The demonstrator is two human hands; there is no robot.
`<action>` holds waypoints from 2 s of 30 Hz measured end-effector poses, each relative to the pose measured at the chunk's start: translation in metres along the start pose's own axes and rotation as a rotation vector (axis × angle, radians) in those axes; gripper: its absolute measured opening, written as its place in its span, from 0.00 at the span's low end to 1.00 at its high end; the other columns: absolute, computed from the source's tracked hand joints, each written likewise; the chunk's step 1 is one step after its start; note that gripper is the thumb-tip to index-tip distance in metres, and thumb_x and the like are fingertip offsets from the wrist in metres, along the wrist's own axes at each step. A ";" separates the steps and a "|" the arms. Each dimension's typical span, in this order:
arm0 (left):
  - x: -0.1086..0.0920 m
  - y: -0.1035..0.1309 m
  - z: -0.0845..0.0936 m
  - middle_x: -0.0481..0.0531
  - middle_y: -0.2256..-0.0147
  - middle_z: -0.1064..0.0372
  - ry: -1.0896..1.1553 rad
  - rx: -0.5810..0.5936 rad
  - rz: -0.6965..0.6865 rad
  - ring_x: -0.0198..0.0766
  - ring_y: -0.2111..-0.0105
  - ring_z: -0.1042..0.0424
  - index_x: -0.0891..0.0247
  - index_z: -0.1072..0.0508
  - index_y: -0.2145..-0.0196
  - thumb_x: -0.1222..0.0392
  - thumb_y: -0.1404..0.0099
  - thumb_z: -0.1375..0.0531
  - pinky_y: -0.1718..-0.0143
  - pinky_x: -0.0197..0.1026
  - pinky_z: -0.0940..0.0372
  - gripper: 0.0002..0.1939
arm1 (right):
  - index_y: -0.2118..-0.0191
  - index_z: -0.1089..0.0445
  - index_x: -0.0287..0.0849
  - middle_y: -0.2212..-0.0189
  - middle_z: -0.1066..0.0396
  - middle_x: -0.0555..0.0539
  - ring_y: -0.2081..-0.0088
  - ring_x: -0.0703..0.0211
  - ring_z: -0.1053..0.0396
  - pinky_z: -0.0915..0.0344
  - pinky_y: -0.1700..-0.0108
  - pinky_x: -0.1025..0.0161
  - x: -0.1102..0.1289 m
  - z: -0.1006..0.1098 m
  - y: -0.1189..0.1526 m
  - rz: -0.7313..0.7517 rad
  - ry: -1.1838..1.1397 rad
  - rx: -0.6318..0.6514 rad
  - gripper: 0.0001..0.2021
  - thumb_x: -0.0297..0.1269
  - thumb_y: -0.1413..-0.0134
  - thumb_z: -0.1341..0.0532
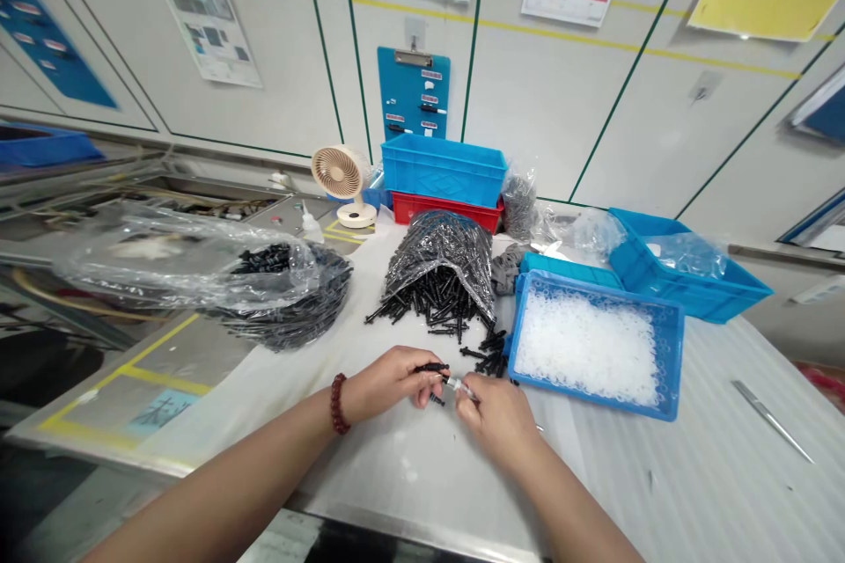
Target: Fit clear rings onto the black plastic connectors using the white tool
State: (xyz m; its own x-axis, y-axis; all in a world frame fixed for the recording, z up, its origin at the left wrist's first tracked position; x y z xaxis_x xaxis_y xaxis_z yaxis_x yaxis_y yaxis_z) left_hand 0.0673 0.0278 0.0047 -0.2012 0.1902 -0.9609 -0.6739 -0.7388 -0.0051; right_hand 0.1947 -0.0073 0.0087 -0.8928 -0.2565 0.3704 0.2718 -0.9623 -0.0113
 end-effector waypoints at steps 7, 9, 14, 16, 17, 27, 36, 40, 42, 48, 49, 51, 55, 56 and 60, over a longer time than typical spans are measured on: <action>-0.003 0.001 -0.002 0.48 0.80 0.34 -0.004 0.007 0.002 0.29 0.80 0.34 0.69 0.30 0.72 0.59 0.37 0.48 0.76 0.29 0.37 0.12 | 0.80 0.37 0.42 0.82 0.33 0.49 0.79 0.64 0.38 0.57 0.77 0.67 -0.002 0.001 0.001 -0.056 0.116 -0.029 0.17 0.41 0.44 0.52; -0.003 0.001 -0.002 0.48 0.80 0.34 -0.006 0.007 0.006 0.29 0.80 0.34 0.69 0.30 0.72 0.59 0.37 0.48 0.76 0.30 0.37 0.12 | 0.80 0.36 0.43 0.81 0.32 0.49 0.78 0.63 0.37 0.58 0.77 0.67 -0.002 0.001 0.001 -0.061 0.146 -0.022 0.18 0.42 0.44 0.51; -0.001 0.001 -0.003 0.47 0.81 0.35 0.016 0.019 0.006 0.29 0.80 0.34 0.69 0.30 0.73 0.57 0.37 0.47 0.76 0.30 0.37 0.14 | 0.80 0.35 0.43 0.81 0.31 0.49 0.78 0.63 0.36 0.59 0.78 0.66 -0.002 0.001 0.001 -0.082 0.193 -0.025 0.17 0.42 0.44 0.50; 0.001 0.000 -0.005 0.48 0.80 0.34 0.063 0.027 0.014 0.29 0.80 0.34 0.69 0.31 0.73 0.55 0.38 0.47 0.76 0.30 0.37 0.14 | 0.80 0.35 0.43 0.80 0.31 0.49 0.77 0.63 0.35 0.59 0.78 0.66 -0.002 0.001 0.001 -0.093 0.209 -0.017 0.17 0.42 0.44 0.49; 0.002 -0.001 -0.006 0.49 0.78 0.33 0.097 0.032 0.021 0.29 0.80 0.34 0.69 0.31 0.72 0.54 0.38 0.47 0.76 0.30 0.37 0.14 | 0.80 0.34 0.44 0.80 0.30 0.49 0.77 0.62 0.35 0.59 0.78 0.66 -0.002 0.001 0.002 -0.094 0.214 -0.011 0.17 0.42 0.44 0.50; 0.006 0.000 -0.012 0.46 0.82 0.36 -0.032 0.002 -0.030 0.29 0.80 0.35 0.68 0.30 0.72 0.62 0.38 0.47 0.76 0.30 0.37 0.10 | 0.75 0.31 0.44 0.77 0.27 0.47 0.76 0.59 0.31 0.57 0.77 0.65 -0.002 -0.002 0.004 -0.122 0.284 0.024 0.18 0.46 0.41 0.50; 0.014 -0.008 -0.009 0.48 0.76 0.34 0.395 -0.010 0.091 0.27 0.83 0.35 0.69 0.34 0.68 0.44 0.44 0.42 0.81 0.30 0.41 0.21 | 0.71 0.32 0.45 0.78 0.28 0.49 0.75 0.58 0.31 0.53 0.77 0.67 -0.010 0.007 0.003 -0.138 0.192 -0.053 0.13 0.46 0.44 0.47; 0.017 -0.010 -0.004 0.46 0.78 0.35 0.512 -0.055 0.147 0.27 0.84 0.37 0.69 0.35 0.67 0.40 0.53 0.38 0.82 0.31 0.40 0.27 | 0.65 0.31 0.46 0.75 0.28 0.51 0.74 0.59 0.31 0.45 0.74 0.67 -0.016 0.014 0.003 -0.139 -0.028 -0.131 0.10 0.43 0.46 0.47; 0.017 -0.010 -0.006 0.46 0.77 0.35 0.521 -0.048 0.151 0.27 0.84 0.36 0.69 0.35 0.66 0.40 0.53 0.37 0.82 0.31 0.40 0.28 | 0.61 0.31 0.46 0.74 0.28 0.51 0.75 0.60 0.32 0.42 0.73 0.67 -0.017 0.013 0.003 -0.127 -0.152 -0.165 0.12 0.43 0.47 0.47; 0.016 -0.009 -0.015 0.48 0.77 0.34 0.490 0.024 0.145 0.27 0.84 0.36 0.69 0.35 0.67 0.40 0.49 0.40 0.82 0.31 0.40 0.26 | 0.58 0.32 0.44 0.73 0.28 0.50 0.77 0.63 0.34 0.40 0.73 0.68 -0.009 0.006 0.002 -0.019 -0.257 -0.225 0.13 0.40 0.49 0.45; 0.015 -0.009 -0.017 0.48 0.77 0.34 0.488 0.039 0.148 0.27 0.84 0.36 0.69 0.35 0.68 0.40 0.49 0.40 0.82 0.31 0.40 0.26 | 0.60 0.32 0.44 0.73 0.28 0.50 0.77 0.63 0.34 0.40 0.73 0.68 -0.007 0.006 0.002 0.002 -0.256 -0.231 0.11 0.40 0.49 0.45; 0.013 -0.008 -0.020 0.48 0.77 0.34 0.493 0.058 0.148 0.27 0.84 0.36 0.69 0.36 0.69 0.39 0.50 0.40 0.82 0.31 0.40 0.27 | 0.62 0.32 0.43 0.75 0.29 0.50 0.77 0.64 0.35 0.41 0.75 0.69 -0.005 0.005 0.002 0.038 -0.263 -0.239 0.10 0.40 0.47 0.46; 0.006 -0.006 -0.021 0.48 0.76 0.34 0.488 0.051 0.119 0.27 0.83 0.35 0.68 0.38 0.71 0.39 0.48 0.41 0.83 0.30 0.40 0.26 | 0.65 0.34 0.42 0.76 0.30 0.51 0.77 0.65 0.36 0.41 0.73 0.69 -0.001 0.007 0.002 0.136 -0.330 -0.271 0.07 0.37 0.46 0.47; 0.005 -0.006 -0.021 0.49 0.76 0.34 0.487 0.046 0.113 0.28 0.83 0.35 0.67 0.38 0.71 0.39 0.48 0.41 0.82 0.30 0.39 0.25 | 0.66 0.34 0.42 0.76 0.31 0.51 0.76 0.65 0.36 0.41 0.72 0.69 -0.001 0.008 0.002 0.150 -0.347 -0.292 0.07 0.36 0.47 0.47; 0.004 -0.004 -0.019 0.50 0.75 0.34 0.445 0.006 0.075 0.29 0.81 0.34 0.67 0.39 0.70 0.41 0.45 0.42 0.79 0.33 0.35 0.23 | 0.71 0.34 0.41 0.79 0.34 0.52 0.78 0.66 0.39 0.44 0.75 0.70 -0.003 0.012 0.002 0.121 -0.393 -0.349 0.08 0.36 0.47 0.47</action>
State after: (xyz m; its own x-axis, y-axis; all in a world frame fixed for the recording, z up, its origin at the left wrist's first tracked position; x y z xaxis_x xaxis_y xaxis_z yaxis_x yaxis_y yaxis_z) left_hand 0.0826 0.0195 -0.0048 0.0748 -0.1617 -0.9840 -0.6733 -0.7361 0.0698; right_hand 0.2020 -0.0069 0.0188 -0.6426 -0.3783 0.6663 0.1690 -0.9182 -0.3583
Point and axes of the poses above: each hand's wrist, its own y-axis away from the middle knuckle, its own z-axis out of the back of the hand, x = y × z, the point moved 6 cm from there along -y, towards the middle knuckle
